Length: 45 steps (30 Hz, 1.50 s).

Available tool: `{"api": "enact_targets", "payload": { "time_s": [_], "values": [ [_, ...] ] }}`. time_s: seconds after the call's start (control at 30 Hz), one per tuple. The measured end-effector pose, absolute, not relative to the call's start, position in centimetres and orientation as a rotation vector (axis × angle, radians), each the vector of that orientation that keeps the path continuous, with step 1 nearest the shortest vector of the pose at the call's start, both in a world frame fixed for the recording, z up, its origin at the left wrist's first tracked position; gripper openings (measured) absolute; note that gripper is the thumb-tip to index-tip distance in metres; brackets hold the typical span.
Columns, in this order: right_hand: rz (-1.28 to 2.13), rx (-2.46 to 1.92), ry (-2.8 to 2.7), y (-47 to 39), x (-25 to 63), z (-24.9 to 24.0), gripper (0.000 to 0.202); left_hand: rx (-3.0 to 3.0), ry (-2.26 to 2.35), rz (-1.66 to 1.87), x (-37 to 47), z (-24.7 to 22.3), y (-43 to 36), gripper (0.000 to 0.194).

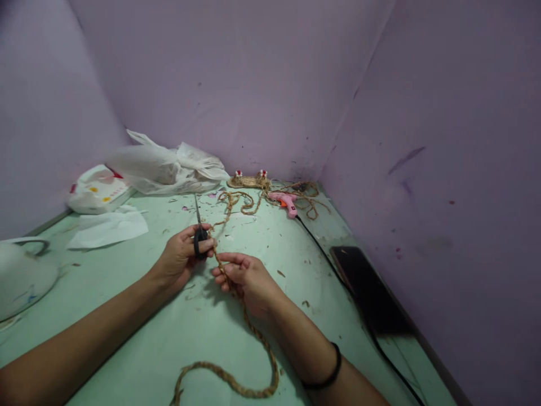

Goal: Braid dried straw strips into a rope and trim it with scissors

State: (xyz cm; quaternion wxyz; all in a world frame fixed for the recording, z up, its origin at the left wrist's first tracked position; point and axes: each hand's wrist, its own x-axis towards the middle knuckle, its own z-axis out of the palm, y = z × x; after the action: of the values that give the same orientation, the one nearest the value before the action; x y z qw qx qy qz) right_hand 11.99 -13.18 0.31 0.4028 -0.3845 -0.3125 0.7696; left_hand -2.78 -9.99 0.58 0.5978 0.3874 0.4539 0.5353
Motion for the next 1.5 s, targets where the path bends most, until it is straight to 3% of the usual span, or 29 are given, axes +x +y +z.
{"api": "enact_targets", "payload": {
  "time_s": [0.43,0.73,0.9,1.17,1.37,1.5],
  "values": [
    [1.741,-1.065,-1.057,-13.7,11.4,0.4,0.028,0.765,1.201,1.488,-3.3,0.6,-9.6,0.046],
    [1.701,-1.030,-1.059,-14.0,11.1,0.3,0.027,0.789,1.263,1.239,-3.2,0.1,-9.1,0.037],
    [1.686,-1.051,-0.992,-13.6,11.3,0.2,0.029,0.881,1.212,1.282,-4.7,0.9,-9.3,0.041],
    [1.722,-0.940,-0.797,-13.3,11.5,0.3,0.028,1.263,1.227,1.244,-3.5,1.2,-11.4,0.038],
    [1.620,-0.975,-0.748,-13.0,11.9,0.6,0.028,2.034,1.381,0.999,-4.1,0.7,-11.9,0.031],
    [1.511,-1.040,-0.733,-12.8,12.0,0.7,0.028,1.967,1.431,1.006,-4.3,-0.1,-11.4,0.032]
  ]
}}
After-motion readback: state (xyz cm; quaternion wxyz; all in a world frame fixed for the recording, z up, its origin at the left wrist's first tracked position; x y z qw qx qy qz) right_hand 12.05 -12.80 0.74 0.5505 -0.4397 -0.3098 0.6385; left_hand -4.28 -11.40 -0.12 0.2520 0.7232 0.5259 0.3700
